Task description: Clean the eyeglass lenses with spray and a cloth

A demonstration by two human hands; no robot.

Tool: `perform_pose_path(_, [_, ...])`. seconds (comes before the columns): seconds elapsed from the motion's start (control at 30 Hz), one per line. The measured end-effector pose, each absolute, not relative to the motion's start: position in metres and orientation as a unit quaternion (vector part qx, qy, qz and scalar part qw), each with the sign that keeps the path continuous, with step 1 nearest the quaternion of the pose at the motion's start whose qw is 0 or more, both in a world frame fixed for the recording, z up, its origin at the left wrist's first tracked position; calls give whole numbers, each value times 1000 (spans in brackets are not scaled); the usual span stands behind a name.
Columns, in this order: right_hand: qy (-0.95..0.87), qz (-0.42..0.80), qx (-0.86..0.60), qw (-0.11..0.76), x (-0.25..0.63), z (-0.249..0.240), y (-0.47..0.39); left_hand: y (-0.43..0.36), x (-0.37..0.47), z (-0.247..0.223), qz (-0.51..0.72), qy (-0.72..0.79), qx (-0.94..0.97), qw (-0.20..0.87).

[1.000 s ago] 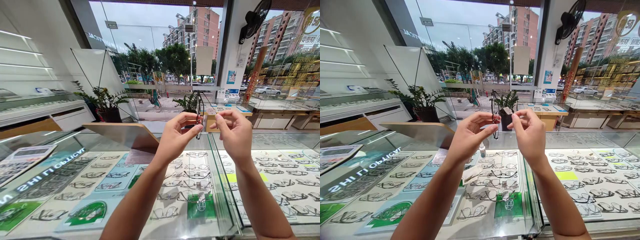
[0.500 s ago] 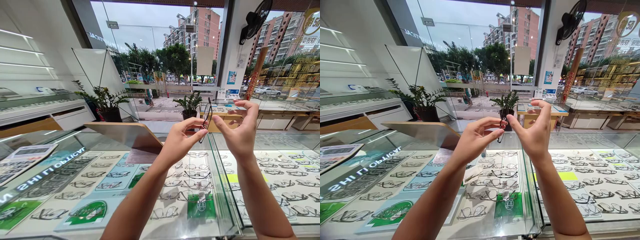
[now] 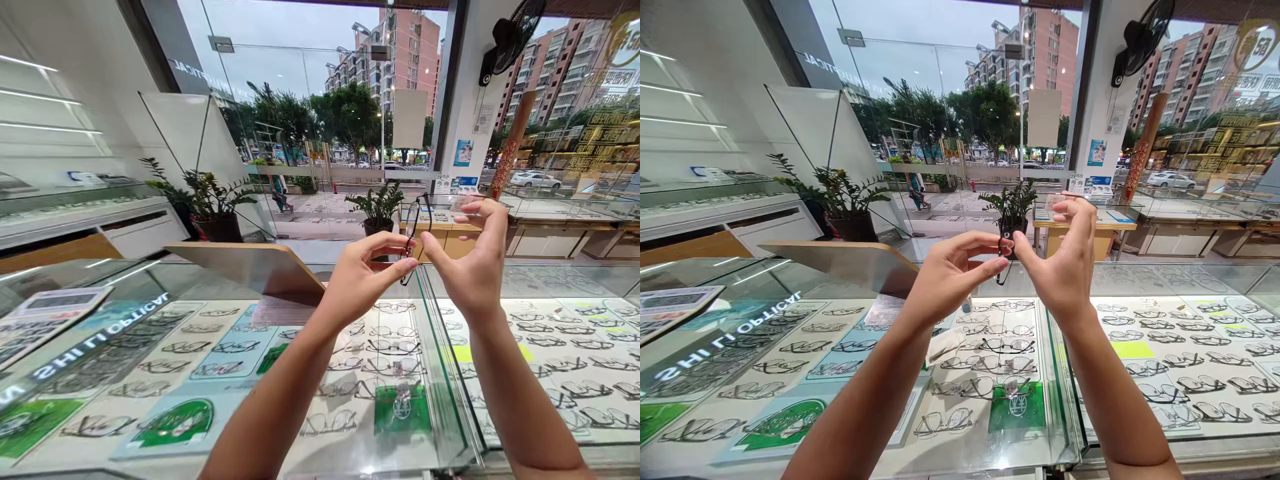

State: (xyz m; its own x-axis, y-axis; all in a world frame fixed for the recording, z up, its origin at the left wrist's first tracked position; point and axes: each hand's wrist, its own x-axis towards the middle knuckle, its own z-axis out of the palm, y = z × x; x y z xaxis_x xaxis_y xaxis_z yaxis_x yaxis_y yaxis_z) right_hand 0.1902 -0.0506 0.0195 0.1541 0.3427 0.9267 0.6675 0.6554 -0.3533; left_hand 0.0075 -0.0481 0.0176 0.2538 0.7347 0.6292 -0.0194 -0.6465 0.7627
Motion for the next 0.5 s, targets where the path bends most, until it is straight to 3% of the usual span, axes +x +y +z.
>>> perform_pose_path(0.5, [-660, -160, -389, 623, 194, 21, -47, -47, 8, 17, 582, 246, 710, 310])
